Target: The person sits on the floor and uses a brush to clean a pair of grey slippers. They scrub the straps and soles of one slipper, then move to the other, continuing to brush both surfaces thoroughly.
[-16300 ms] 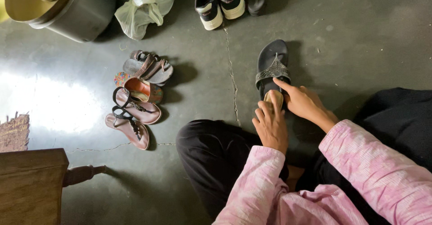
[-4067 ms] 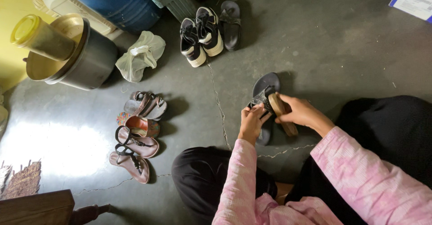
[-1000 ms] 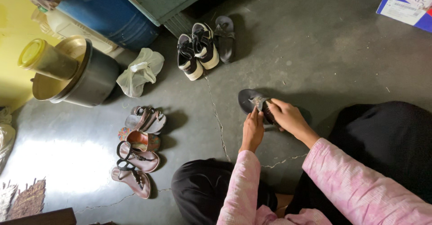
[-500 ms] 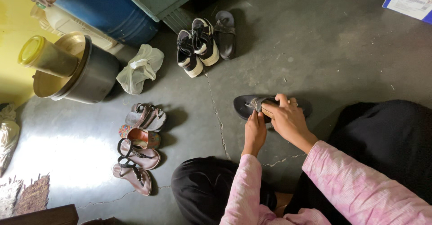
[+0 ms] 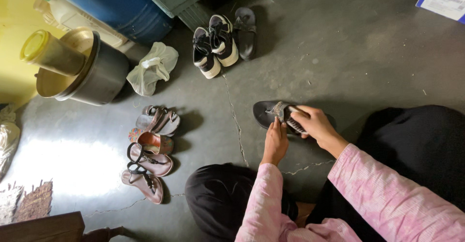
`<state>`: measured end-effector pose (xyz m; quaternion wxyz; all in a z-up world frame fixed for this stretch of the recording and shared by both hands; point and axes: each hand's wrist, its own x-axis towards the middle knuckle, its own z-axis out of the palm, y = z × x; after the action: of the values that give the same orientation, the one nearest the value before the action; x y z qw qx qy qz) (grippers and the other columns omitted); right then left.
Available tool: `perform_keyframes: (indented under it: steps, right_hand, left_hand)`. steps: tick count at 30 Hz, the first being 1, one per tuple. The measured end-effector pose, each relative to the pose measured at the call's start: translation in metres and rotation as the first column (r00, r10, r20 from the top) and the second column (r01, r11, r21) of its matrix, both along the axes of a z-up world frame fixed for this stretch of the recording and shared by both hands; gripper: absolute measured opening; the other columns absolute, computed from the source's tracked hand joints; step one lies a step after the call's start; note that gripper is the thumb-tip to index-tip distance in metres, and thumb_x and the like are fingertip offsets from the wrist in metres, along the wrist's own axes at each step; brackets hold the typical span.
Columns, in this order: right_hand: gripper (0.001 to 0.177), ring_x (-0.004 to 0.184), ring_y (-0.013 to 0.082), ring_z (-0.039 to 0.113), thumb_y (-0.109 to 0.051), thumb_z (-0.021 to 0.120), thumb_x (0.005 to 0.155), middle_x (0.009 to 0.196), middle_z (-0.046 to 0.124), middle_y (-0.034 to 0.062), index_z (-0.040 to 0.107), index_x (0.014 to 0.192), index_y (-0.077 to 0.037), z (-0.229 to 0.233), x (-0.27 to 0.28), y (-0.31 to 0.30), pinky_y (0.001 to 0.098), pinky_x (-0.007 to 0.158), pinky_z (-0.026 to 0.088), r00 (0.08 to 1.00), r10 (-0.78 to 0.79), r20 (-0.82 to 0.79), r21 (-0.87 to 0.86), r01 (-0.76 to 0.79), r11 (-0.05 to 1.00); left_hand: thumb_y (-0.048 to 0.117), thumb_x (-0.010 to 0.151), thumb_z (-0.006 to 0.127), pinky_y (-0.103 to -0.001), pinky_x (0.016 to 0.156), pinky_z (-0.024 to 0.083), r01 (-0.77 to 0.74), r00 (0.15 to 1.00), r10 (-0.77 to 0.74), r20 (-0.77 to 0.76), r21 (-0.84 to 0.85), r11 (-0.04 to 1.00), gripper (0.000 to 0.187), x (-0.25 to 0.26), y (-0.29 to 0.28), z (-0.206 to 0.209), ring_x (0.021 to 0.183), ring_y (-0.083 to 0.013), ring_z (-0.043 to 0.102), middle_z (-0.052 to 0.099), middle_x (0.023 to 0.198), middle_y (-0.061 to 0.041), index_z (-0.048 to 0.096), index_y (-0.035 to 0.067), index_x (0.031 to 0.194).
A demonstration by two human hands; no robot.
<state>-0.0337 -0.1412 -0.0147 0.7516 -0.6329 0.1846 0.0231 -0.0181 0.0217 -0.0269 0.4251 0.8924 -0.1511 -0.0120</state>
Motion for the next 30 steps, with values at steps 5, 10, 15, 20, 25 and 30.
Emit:
perform_keyframes:
  steps: [5,10,15,20,25,30]
  right_hand:
    - [0.037,0.087,0.0343,0.071,-0.015,0.074,0.081,0.107,0.074,0.0154,0.076,0.116,-0.007,0.04,-0.012,-0.002,0.0427,0.076,0.056,0.926,0.22,0.307,-0.706,0.067,0.705]
    - [0.032,0.067,0.0328,0.07,-0.021,0.067,0.092,0.086,0.076,0.0204,0.075,0.119,-0.004,0.047,-0.011,-0.002,0.0394,0.059,0.053,0.981,0.146,0.127,-0.546,-0.054,0.836]
    - [0.035,0.058,0.0269,0.069,-0.024,0.063,0.096,0.087,0.074,0.0214,0.067,0.111,0.007,0.012,0.01,-0.005,0.0298,0.044,0.049,0.942,-0.012,-0.334,0.458,0.173,0.872]
    - [0.039,0.062,0.0271,0.071,-0.028,0.063,0.095,0.089,0.075,0.0184,0.068,0.112,0.007,-0.005,-0.001,-0.002,0.0296,0.046,0.054,0.963,0.026,-0.269,0.498,0.116,0.859]
    - [0.061,0.083,0.0384,0.07,-0.032,0.08,0.08,0.105,0.068,0.0249,0.055,0.127,-0.001,0.021,-0.016,0.006,0.0412,0.064,0.057,0.953,0.139,0.268,-0.611,0.057,0.79]
    - [0.08,0.099,0.047,0.068,-0.01,0.083,0.065,0.122,0.056,0.0279,0.043,0.134,-0.009,0.042,-0.038,0.009,0.0455,0.078,0.06,0.952,0.276,0.13,-0.836,-0.045,0.547]
  left_hand:
    - [0.02,0.105,0.048,-0.048,0.086,0.049,0.044,0.996,-0.044,-0.073,-0.012,0.999,0.044,0.004,0.006,0.003,0.101,-0.0462,0.063,0.065,0.11,-0.029,0.051,-0.01,0.137]
    - [0.022,0.106,0.047,-0.047,0.088,0.049,0.012,0.998,-0.015,-0.054,-0.058,0.998,0.046,-0.002,0.003,0.006,0.104,-0.0454,0.063,0.064,0.113,-0.028,0.048,-0.008,0.141]
    - [0.024,0.104,0.051,-0.048,0.091,0.048,-0.008,0.997,0.003,-0.072,-0.063,0.998,0.05,-0.009,0.011,0.004,0.103,-0.0451,0.061,0.064,0.111,-0.029,0.047,-0.009,0.142]
    - [0.026,0.104,0.062,-0.046,0.098,0.049,-0.047,0.998,0.049,0.045,-0.03,0.998,0.056,-0.005,0.016,-0.002,0.114,-0.0445,0.061,0.061,0.124,-0.03,0.047,-0.011,0.143]
    - [0.021,0.083,0.072,-0.041,0.098,0.051,-0.241,0.97,0.239,-0.048,-0.035,0.97,0.077,-0.006,0.013,0.011,0.114,-0.0382,0.063,0.055,0.133,-0.023,0.039,-0.006,0.147]
    - [0.013,0.078,0.08,-0.042,0.109,0.045,-0.1,0.977,0.088,0.194,0.054,0.993,0.078,0.009,0.016,0.023,0.133,-0.0419,0.052,0.05,0.148,-0.025,0.046,-0.007,0.145]
